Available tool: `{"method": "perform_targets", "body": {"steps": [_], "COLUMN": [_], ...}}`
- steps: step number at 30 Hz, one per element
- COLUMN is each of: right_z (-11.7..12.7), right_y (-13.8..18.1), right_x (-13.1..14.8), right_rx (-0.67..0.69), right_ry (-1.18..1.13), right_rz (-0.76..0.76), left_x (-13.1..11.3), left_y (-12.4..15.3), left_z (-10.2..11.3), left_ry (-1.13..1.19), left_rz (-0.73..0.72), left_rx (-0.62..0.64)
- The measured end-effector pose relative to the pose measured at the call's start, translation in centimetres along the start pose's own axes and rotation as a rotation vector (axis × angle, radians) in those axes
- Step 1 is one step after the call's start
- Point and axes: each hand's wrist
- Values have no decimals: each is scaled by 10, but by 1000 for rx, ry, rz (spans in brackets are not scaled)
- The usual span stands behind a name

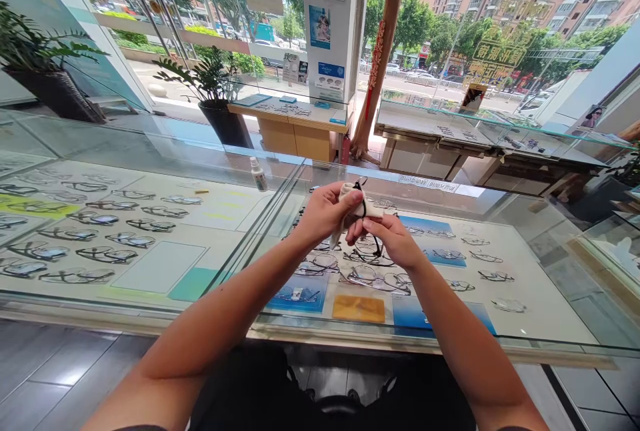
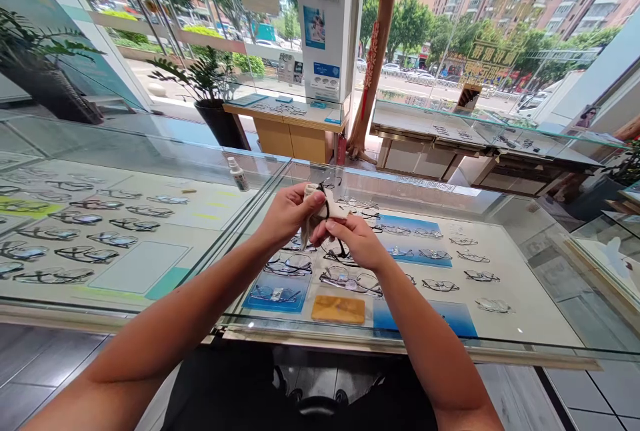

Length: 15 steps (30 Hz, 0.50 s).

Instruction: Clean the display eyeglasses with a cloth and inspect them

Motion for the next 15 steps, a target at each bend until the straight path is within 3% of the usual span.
{"method": "perform_targets", "body": {"steps": [8, 15], "right_z": [11, 10], "right_y": [-1, -2], "right_x": [1, -9], "right_rx": [-68, -49], "right_ry": [-53, -63], "right_rz": [29, 7], "left_x": [-7, -1], "left_y": [-10, -3], "left_z": [24, 9], "left_ry": [-89, -21], "left_rz": [29, 43], "left_rx": [105, 73]}}
Point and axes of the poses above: each hand's wrist, its own y-axis away from the middle knuckle, its own z-axis out of the back of the hand, x = y × z, and after that the axes turned 5 degrees about -x, right-handed
